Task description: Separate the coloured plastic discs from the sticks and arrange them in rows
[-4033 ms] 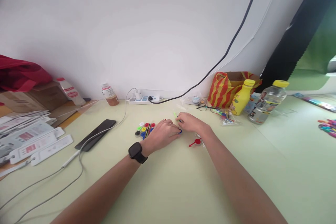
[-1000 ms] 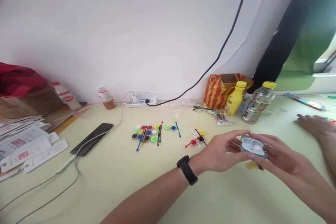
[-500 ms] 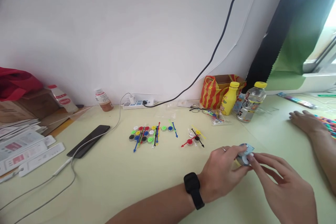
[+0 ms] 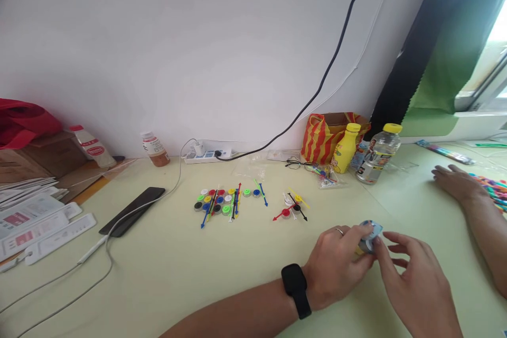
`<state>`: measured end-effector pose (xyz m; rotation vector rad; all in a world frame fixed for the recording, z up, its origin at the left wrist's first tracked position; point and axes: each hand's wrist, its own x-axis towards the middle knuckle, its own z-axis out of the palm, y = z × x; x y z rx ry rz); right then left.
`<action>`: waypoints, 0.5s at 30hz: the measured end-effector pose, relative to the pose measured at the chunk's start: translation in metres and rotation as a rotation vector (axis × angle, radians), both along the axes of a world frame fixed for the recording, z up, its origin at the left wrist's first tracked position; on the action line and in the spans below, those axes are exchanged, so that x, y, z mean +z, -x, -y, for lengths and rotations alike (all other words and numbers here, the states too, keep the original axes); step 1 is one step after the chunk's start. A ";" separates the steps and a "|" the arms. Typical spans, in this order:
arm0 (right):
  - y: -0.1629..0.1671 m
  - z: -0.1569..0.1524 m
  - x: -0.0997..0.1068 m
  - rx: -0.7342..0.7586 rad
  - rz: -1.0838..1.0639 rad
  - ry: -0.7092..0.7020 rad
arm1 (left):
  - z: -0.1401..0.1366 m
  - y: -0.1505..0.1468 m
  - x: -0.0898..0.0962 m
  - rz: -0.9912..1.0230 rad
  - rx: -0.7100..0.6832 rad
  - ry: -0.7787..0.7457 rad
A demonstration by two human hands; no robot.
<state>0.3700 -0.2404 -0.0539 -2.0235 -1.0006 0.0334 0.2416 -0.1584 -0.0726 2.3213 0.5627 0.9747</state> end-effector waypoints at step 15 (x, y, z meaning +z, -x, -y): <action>0.014 -0.007 0.021 -0.064 -0.218 -0.070 | -0.004 0.000 -0.009 0.037 0.042 -0.006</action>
